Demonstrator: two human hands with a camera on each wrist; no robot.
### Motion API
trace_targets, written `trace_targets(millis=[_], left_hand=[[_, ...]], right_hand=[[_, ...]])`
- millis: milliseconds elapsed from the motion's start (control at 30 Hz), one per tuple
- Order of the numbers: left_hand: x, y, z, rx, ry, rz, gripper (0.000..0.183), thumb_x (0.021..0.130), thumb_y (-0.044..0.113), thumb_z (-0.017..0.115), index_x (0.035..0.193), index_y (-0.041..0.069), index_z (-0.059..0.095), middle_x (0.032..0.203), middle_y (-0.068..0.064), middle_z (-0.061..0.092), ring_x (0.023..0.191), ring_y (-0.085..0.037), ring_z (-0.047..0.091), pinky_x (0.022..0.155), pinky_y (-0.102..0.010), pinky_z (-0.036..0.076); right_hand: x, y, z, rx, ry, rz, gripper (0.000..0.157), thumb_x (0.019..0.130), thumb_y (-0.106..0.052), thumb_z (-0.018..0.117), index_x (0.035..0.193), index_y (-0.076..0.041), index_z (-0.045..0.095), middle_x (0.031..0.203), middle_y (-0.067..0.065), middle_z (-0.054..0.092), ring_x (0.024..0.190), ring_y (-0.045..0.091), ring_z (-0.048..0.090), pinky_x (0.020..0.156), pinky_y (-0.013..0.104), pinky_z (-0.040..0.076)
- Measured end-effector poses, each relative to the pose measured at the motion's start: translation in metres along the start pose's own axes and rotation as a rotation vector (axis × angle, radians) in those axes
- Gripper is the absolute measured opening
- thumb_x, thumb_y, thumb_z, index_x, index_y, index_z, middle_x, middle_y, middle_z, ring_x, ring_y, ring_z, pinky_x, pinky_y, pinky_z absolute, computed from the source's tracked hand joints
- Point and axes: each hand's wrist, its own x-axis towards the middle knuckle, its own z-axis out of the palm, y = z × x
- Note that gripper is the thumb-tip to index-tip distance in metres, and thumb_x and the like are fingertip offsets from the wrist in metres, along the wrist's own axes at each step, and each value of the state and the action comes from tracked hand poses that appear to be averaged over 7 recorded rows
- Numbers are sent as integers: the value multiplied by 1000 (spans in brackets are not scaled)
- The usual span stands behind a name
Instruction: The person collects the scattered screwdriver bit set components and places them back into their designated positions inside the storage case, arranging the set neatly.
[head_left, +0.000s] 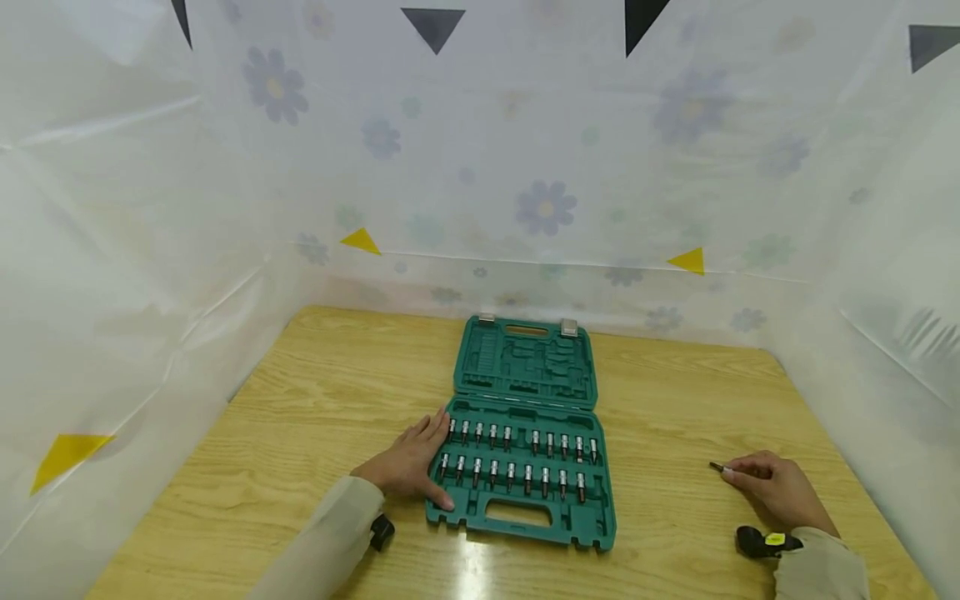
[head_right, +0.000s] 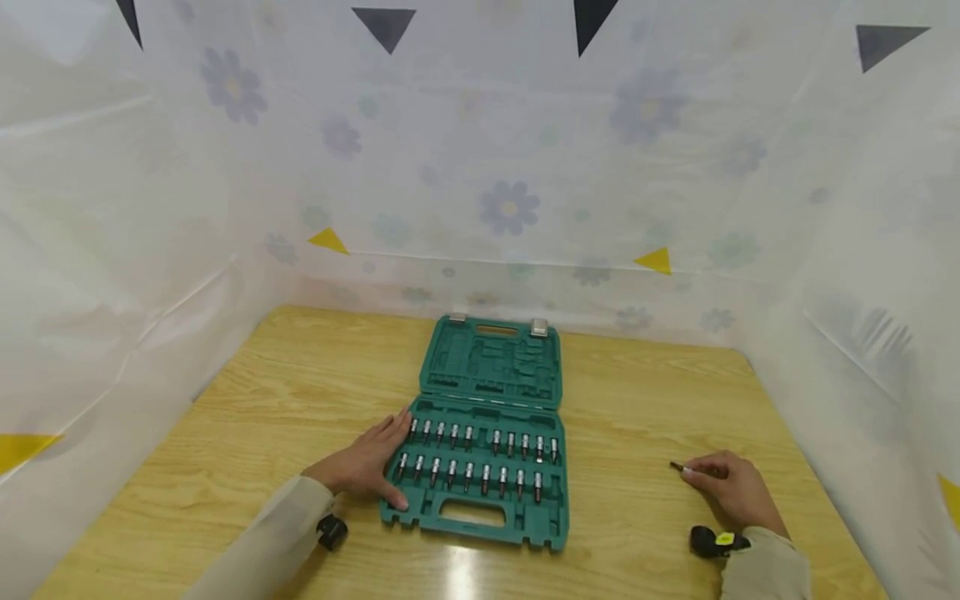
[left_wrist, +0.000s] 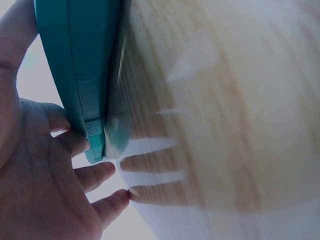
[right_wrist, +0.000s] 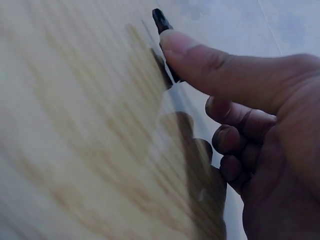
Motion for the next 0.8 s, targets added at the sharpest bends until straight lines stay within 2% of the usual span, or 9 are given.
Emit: trace_targets(millis=[233, 500, 800], left_hand=[[0, 0, 0, 3, 1, -1, 126, 68, 53, 82, 154, 1, 7, 161, -14, -1, 146, -37, 2, 115, -56, 11], [0, 1, -1, 1, -1, -1, 126, 67, 53, 82, 154, 1, 7, 161, -14, -1, 146, -38, 3, 115, -56, 11], [-1, 3, -2, -6, -7, -10, 126, 67, 51, 83, 154, 1, 7, 161, -14, -1, 146, -37, 3, 115, -55, 10]], right_hand=[[-1, -4, -1, 11, 6, 5, 45, 93, -43, 63, 112, -3, 68, 108, 12, 62, 80, 8, 54, 66, 30, 47], [1, -6, 0, 27, 29, -14, 41, 93, -40, 64, 109, -3, 70, 102, 7, 63, 76, 9, 53, 63, 28, 45], [6, -14, -2, 10, 32, -45, 42, 95, -38, 60, 113, -1, 68, 91, 6, 58, 69, 13, 44, 58, 28, 39]])
